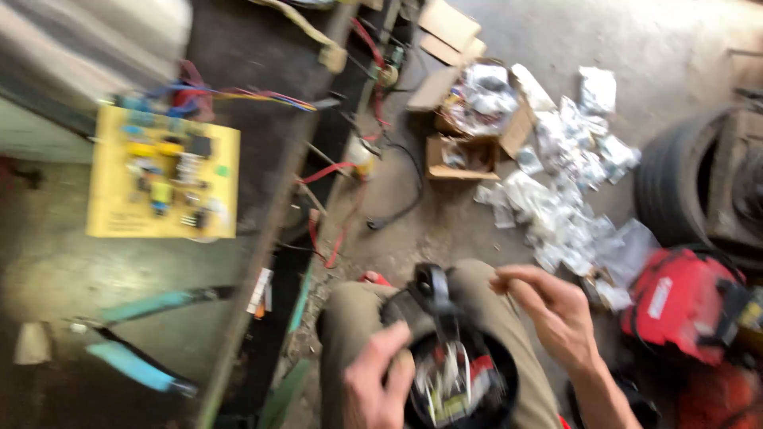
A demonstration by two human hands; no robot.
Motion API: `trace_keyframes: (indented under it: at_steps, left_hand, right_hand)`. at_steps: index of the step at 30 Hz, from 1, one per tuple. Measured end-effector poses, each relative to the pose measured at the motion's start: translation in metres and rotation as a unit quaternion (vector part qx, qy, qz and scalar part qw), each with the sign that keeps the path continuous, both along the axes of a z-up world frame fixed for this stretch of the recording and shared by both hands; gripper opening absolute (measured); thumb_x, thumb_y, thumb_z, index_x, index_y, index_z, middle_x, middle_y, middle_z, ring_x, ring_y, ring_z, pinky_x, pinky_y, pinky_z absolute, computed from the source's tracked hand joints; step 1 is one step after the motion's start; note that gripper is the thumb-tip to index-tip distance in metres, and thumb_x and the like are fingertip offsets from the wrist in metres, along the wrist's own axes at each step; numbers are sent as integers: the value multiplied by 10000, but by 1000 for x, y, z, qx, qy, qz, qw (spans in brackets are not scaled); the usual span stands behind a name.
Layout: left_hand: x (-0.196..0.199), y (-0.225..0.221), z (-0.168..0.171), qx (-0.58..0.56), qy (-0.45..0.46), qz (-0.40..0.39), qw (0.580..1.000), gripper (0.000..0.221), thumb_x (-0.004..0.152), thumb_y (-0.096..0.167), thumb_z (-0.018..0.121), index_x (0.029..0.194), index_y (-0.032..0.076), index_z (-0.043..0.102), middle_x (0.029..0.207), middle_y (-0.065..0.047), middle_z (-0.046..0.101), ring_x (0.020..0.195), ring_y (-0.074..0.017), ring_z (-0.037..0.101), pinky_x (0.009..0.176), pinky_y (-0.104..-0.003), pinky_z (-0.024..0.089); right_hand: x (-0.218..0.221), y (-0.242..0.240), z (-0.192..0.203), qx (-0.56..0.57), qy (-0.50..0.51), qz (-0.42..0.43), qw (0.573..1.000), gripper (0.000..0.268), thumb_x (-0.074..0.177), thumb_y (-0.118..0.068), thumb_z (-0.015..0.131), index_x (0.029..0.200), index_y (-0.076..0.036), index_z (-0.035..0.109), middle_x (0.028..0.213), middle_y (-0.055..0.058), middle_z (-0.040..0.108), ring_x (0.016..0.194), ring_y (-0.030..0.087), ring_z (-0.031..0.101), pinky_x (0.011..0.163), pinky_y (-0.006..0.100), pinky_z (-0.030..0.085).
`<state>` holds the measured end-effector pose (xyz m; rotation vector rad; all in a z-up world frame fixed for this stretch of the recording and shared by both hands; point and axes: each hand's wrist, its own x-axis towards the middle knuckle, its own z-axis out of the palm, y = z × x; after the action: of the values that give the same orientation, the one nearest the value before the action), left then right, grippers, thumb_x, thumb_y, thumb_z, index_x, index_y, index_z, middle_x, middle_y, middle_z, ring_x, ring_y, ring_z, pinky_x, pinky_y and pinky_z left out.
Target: Testing electrical connections with a multimeter and organizing wires inside a disassembled appliance.
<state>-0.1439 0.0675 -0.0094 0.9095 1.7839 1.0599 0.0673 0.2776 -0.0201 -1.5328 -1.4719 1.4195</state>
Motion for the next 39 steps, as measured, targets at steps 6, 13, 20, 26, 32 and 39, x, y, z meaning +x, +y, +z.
trace_keyframes:
  at_steps: [6,13,20,26,32,39]
  left_hand:
    - [3,122,15,-98,-17,12,995,391,885,325,609,1142,115,815,1175,-24,835,1086,-116,723,944,-248,518]
    - [40,106,41,-159,29,64,985,384,898,339,609,1136,123,820,1058,3,848,981,-113,728,838,-260,549]
    - [77,39,42,211,351,98,907,53,928,109,694,976,94,678,900,-37,678,805,-179,655,740,-283,526]
    - [96,55,64,288,349,-101,886,135,926,98,675,1048,70,727,1083,-89,774,940,-203,793,827,-272,646]
    - [74,76,54,152,379,-156,899,315,992,205,583,1251,54,679,1235,-128,744,1052,-266,766,765,-339,642]
    - [65,90,60,-26,297,-150,943,486,819,383,775,1238,142,734,1028,-10,792,936,-170,761,816,-331,570]
  right_hand:
    - [65,-112,-35,137,349,-90,923,733,990,-464,685,1478,33,456,1432,306,581,1303,416,610,1096,513,495]
    - [40,-145,-33,157,65,80,982,1120,719,-416,949,1574,-93,302,1699,246,157,1595,385,174,1256,525,232]
    - [49,-142,-41,229,45,85,969,956,731,-404,941,1502,-101,462,1626,268,337,1536,384,352,1223,508,355]
    - [48,-146,-44,285,92,79,951,783,847,-391,858,1481,-106,497,1598,291,364,1486,412,457,1177,465,453]
    - [53,-150,-51,292,87,77,949,683,855,-329,874,1432,-151,555,1585,285,387,1439,417,518,1137,459,501]
    - [55,-148,-51,275,96,94,952,654,864,-221,873,1435,-196,554,1599,298,359,1422,417,543,1090,445,533]
